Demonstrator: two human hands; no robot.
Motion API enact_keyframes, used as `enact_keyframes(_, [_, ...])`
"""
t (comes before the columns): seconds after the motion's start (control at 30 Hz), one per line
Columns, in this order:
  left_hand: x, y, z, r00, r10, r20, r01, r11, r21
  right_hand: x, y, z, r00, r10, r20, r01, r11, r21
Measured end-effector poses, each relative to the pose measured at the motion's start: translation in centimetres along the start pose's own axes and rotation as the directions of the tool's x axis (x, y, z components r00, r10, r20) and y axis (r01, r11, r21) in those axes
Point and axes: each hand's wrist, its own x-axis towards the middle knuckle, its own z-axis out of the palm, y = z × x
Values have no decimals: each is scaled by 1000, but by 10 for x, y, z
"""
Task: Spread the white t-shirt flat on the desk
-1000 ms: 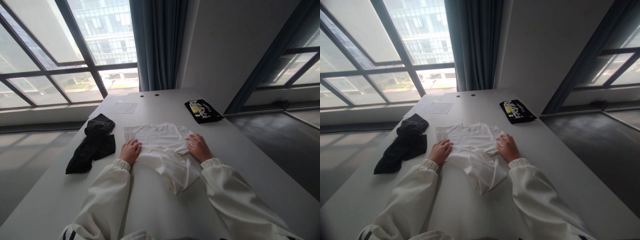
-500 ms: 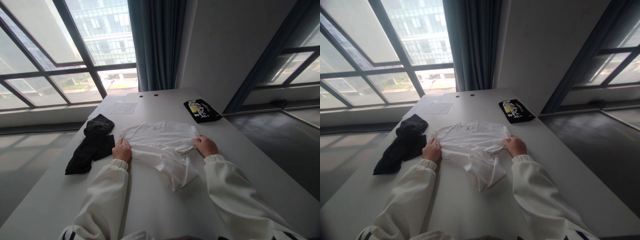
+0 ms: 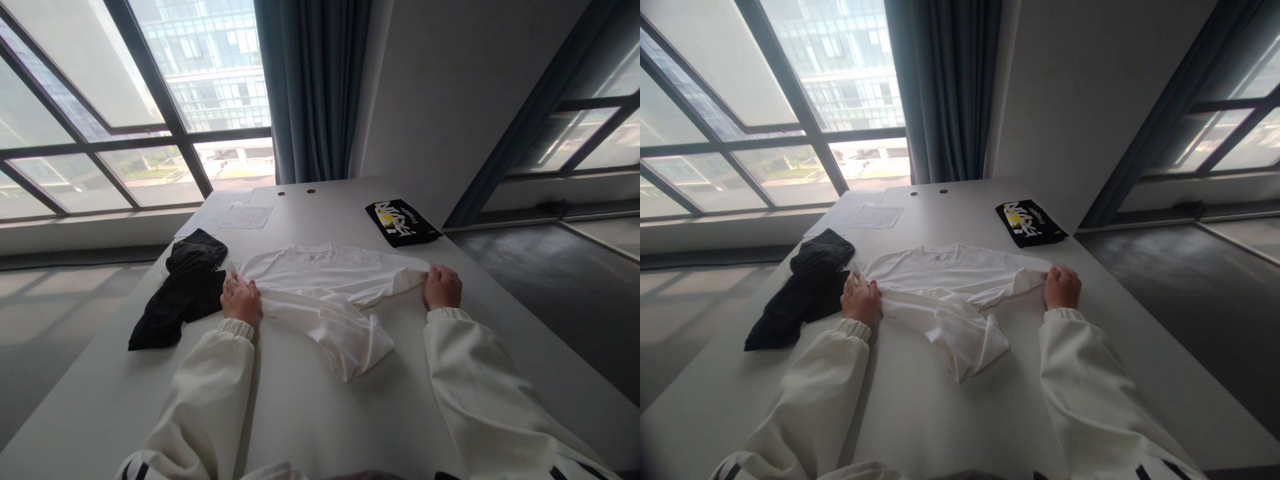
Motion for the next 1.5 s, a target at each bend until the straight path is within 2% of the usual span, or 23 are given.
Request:
enact_keyframes(0.07, [0,1,1,992,123,-3,-123,992,-33,-7,-17,-8,992,-75,-100,82,995,61])
enact_keyframes(0.13, [-1,2,3,952,305,29,-302,949,-88,-21,-42,-19,964,-242,-109,253,961,110])
enact_keyframes(0.23, [-5,6,6,832,532,159,-503,843,-191,-48,-82,-28,854,-518,50,505,848,157])
enact_keyframes(0.3, [-8,8,7,776,588,228,-542,807,-235,-61,-99,-26,780,-602,170,576,797,181])
enact_keyframes(0.33, [-8,8,7,768,593,241,-542,803,-246,-65,-103,-24,757,-609,237,581,793,180])
enact_keyframes(0.37, [-9,8,7,771,591,239,-538,804,-254,-67,-104,-21,748,-593,298,573,804,161])
enact_keyframes(0.43, [-9,8,7,782,586,212,-529,804,-270,-65,-100,-16,765,-515,387,531,844,73])
enact_keyframes(0.57, [-7,6,10,795,586,160,-520,793,-318,-51,-84,-21,847,-343,406,438,884,-166])
enact_keyframes(0.67, [-5,4,14,800,584,138,-512,784,-350,-42,-75,-30,867,-232,442,383,876,-293])
enact_keyframes(0.73, [-4,2,18,799,588,130,-513,778,-364,-39,-71,-34,848,-161,505,360,874,-326])
enact_keyframes(0.83, [-3,1,21,792,598,121,-522,767,-372,-36,-66,-38,797,-59,602,316,889,-332])
enact_keyframes(0.97, [-3,1,22,795,597,110,-522,765,-377,-34,-67,-43,739,35,673,277,895,-349])
enact_keyframes(1.07, [-3,2,20,802,589,103,-509,763,-399,-35,-72,-46,697,60,714,275,898,-344])
enact_keyframes(1.13, [-3,3,18,814,573,97,-486,763,-426,-40,-74,-46,695,54,717,277,900,-336])
enact_keyframes(1.23, [-3,3,14,851,518,82,-427,775,-467,-51,-69,-46,742,-31,669,327,888,-322])
enact_keyframes(1.33, [-4,2,12,887,457,60,-375,791,-484,-57,-51,-44,792,-134,596,388,865,-320])
enact_keyframes(1.5, [-4,0,16,907,418,49,-339,794,-504,-35,-7,-42,833,-138,536,354,877,-325])
